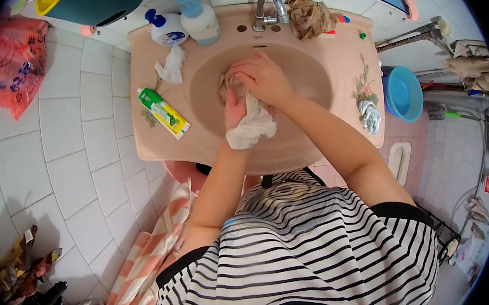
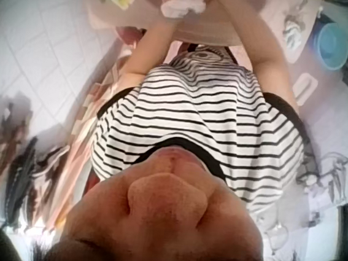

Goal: The person washes clothes in a sink by hand, applying soap, scrubbing the fabric against itself, and rinsing it under running water.

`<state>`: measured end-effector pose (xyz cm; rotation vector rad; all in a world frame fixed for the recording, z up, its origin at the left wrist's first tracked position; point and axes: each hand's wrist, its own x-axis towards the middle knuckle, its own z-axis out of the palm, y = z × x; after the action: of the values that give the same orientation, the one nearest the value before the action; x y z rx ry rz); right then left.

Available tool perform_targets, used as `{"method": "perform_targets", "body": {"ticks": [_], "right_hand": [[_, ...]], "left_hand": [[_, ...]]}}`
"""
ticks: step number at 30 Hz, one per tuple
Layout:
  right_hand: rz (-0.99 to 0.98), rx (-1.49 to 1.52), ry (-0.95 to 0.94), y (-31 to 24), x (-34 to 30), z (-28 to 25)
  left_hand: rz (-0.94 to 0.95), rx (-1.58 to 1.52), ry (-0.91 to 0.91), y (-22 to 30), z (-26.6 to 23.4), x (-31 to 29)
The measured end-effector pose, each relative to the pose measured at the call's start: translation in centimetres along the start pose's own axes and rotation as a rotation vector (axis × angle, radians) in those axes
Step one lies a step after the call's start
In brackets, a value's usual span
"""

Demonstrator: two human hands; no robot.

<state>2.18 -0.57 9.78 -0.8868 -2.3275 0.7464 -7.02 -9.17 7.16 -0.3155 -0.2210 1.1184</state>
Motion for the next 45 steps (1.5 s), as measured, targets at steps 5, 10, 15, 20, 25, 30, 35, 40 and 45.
{"method": "perform_targets", "body": {"ticks": [5,10,15,20,25,30,35,40,45], "right_hand": [[-0.244,-0.044,-0.035,-4.8,-2.0,-0.2],[-0.119,-0.096,-0.193,-0.9,-1.3,2.6],[-0.069,0.039,-0.131,1.7,-0.5,0.2],[-0.438,0.074,-0.04,-5.1,-3.6,3.3],[-0.206,-0.083,-0.104,1.4,0.5,1.0],[0.123,0.232,-0.08,-1.3,-0.4,1.0],[-0.034,0.143,0.028,-2.4,-2.2,2.2],[-0.21,0.036,0.06,0.9,-0.1,-2.1],[-0.22,-0.171,-0.012,1.8,-0.8,-3.1]], "left_hand": [[0.197,0.334,-0.089,0.7,-0.6,-1.3],[0.015,-0.249,-0.703,-0.3,-3.2,1.0],[0.1,0.193,0.09,-0.6,0.7,-0.6],[0.292,0.445,0.214,0.0,2.1,-0.3],[0.26,0.308,0.132,-0.8,1.4,0.4],[0.401,0.628,0.277,0.1,0.5,-0.2],[0.195,0.483,0.202,0.8,-0.5,-0.8],[0.068,0.185,0.122,1.2,0.8,-0.9],[0.004,0.379,0.288,0.8,1.9,-0.1]]}}
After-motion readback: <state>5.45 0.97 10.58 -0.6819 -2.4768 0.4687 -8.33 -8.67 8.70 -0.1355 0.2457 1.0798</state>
